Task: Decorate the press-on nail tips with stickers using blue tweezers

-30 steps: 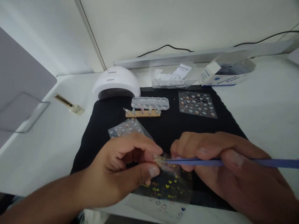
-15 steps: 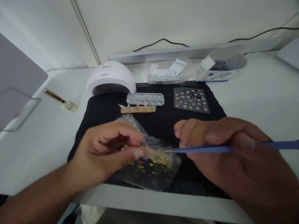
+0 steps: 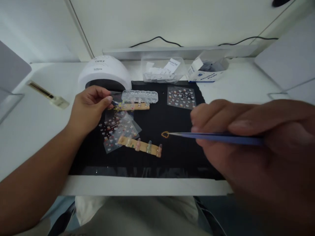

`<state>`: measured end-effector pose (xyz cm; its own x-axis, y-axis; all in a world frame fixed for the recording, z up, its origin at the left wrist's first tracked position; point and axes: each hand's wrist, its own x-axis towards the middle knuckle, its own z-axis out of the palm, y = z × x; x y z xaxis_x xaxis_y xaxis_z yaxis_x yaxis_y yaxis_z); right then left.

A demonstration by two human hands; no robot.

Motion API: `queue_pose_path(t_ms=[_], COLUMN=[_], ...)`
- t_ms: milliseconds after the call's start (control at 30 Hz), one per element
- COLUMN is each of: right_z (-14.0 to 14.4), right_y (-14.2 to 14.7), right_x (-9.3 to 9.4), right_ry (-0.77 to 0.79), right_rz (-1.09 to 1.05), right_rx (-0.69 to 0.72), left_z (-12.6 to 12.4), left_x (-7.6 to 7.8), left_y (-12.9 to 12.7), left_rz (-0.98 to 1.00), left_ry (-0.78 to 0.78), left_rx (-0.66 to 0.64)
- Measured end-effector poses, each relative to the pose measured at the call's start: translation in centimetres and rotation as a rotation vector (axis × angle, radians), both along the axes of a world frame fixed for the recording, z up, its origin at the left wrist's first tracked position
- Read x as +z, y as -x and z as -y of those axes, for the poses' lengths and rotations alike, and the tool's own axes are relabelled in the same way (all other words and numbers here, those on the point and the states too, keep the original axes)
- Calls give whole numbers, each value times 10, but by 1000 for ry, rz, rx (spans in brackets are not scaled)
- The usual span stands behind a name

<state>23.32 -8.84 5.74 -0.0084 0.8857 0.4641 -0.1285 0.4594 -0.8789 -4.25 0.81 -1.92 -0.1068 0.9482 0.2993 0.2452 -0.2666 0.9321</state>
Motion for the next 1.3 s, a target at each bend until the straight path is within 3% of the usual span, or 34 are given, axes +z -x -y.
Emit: queue_pose_path(t_ms=[133, 200, 300, 400, 500, 700, 933, 1300], right_z=[7, 3, -4, -4, -1, -3, 0, 4], right_y=[-27, -38, -45, -46, -46, -46, -48, -46], right_x=[-11, -29, -54, -66, -69, -70, -68, -73], right_ry=[86, 14, 7, 76, 145, 280, 341, 324], right_rz=[106, 81, 18, 39, 59, 114, 148, 164], right_rx=[52, 202, 218, 252, 265, 324, 282, 242], left_z=[4, 18, 45, 67, 75, 78, 82, 81], left_x=[2, 12, 28, 36, 33, 29, 32, 30], left_y=[8, 2, -21, -46, -60, -66, -76, -78], left_rz=[-228, -343, -487, -721, -882, -953, -951, -938], left_ry=[-97, -191, -228, -251, -206, -253, -229, -230], left_rx=[59, 1, -267, -615, -735, -693, -659, -685])
